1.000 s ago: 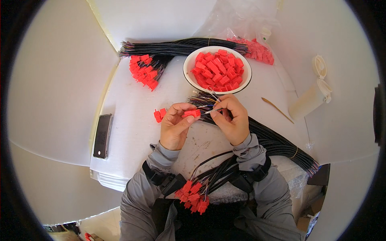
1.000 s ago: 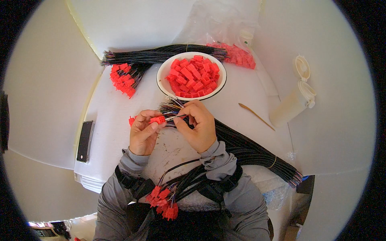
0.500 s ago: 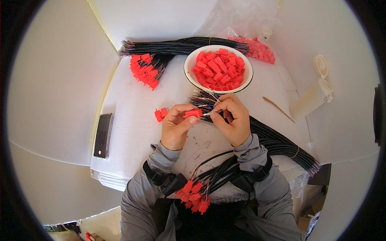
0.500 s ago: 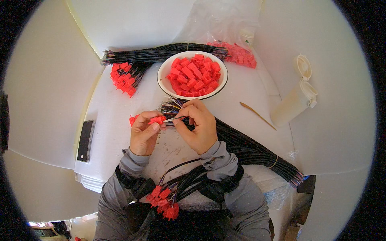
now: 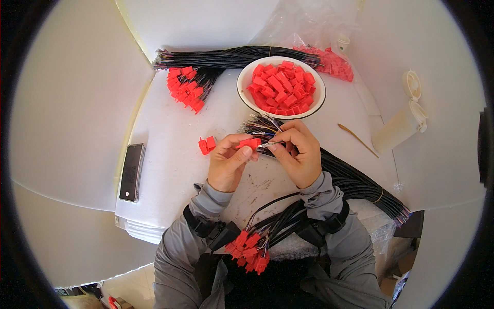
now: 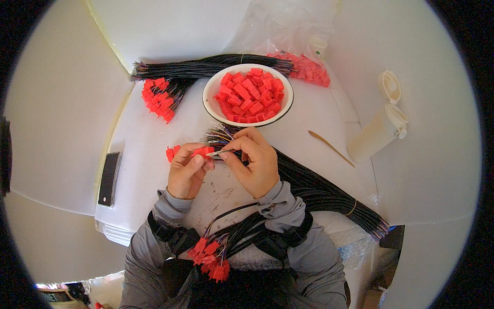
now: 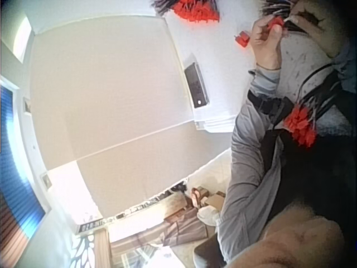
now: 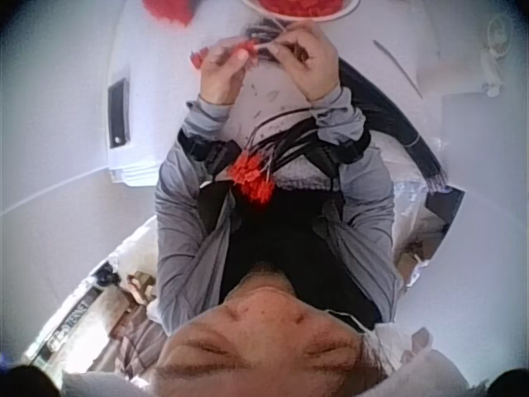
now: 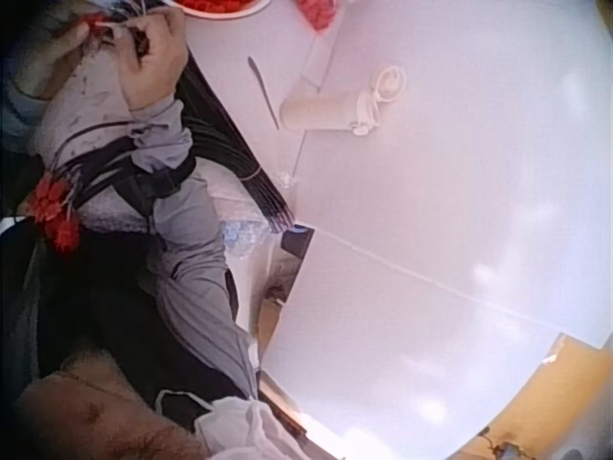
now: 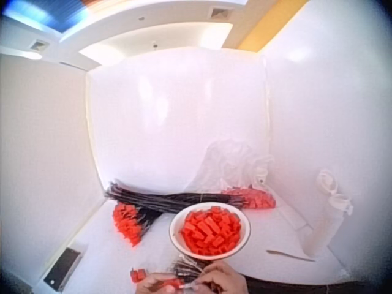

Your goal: Insert individual wires into a red plastic connector block to assemble a wire harness.

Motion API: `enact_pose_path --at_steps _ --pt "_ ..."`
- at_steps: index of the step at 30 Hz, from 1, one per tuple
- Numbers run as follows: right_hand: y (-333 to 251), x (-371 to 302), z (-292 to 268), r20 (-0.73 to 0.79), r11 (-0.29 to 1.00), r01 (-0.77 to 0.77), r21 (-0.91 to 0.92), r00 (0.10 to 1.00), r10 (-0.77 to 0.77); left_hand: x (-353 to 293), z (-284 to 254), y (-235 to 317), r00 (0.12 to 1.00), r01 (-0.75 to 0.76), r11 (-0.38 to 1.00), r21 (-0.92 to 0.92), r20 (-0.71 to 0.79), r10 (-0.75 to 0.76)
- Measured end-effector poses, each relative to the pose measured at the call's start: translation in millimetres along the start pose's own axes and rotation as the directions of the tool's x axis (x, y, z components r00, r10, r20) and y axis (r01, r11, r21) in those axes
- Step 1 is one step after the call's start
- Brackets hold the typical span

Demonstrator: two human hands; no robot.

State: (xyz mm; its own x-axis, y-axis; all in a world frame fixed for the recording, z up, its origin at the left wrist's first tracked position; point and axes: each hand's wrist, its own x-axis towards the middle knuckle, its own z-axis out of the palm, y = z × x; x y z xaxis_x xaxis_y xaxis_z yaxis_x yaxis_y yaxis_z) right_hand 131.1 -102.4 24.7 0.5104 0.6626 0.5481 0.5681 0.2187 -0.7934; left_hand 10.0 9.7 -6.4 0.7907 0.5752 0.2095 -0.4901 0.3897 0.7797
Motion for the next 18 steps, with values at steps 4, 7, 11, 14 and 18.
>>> enact_pose_path --at_steps 4,7,11,14,18 --pt "-1.5 0.3 0.5 0.015 0.998 0.036 -0.056 0.999 -0.035 -0.1 -1.4 1.0 0.998 0.060 0.998 -0.022 -0.031 -0.061" --pt "-1.0 0.9 1.3 0.012 0.994 0.091 -0.060 0.996 -0.090 0.7 -0.1 2.7 0.991 0.118 0.993 -0.027 -0.056 -0.119" --pt "0.0 0.7 3.3 0.029 0.999 0.042 -0.030 0.999 -0.042 -0.4 0.6 1.5 0.990 0.128 0.992 0.001 -0.065 -0.128" --pt "3.8 0.4 5.4 0.023 1.000 0.020 0.001 1.000 -0.020 0.4 -0.2 -0.4 0.998 0.042 0.990 0.134 -0.043 -0.036" --pt "3.3 -0.3 6.3 0.029 0.999 0.017 -0.031 0.999 -0.016 0.6 -1.1 -0.6 0.998 0.032 0.987 0.155 -0.060 -0.022"
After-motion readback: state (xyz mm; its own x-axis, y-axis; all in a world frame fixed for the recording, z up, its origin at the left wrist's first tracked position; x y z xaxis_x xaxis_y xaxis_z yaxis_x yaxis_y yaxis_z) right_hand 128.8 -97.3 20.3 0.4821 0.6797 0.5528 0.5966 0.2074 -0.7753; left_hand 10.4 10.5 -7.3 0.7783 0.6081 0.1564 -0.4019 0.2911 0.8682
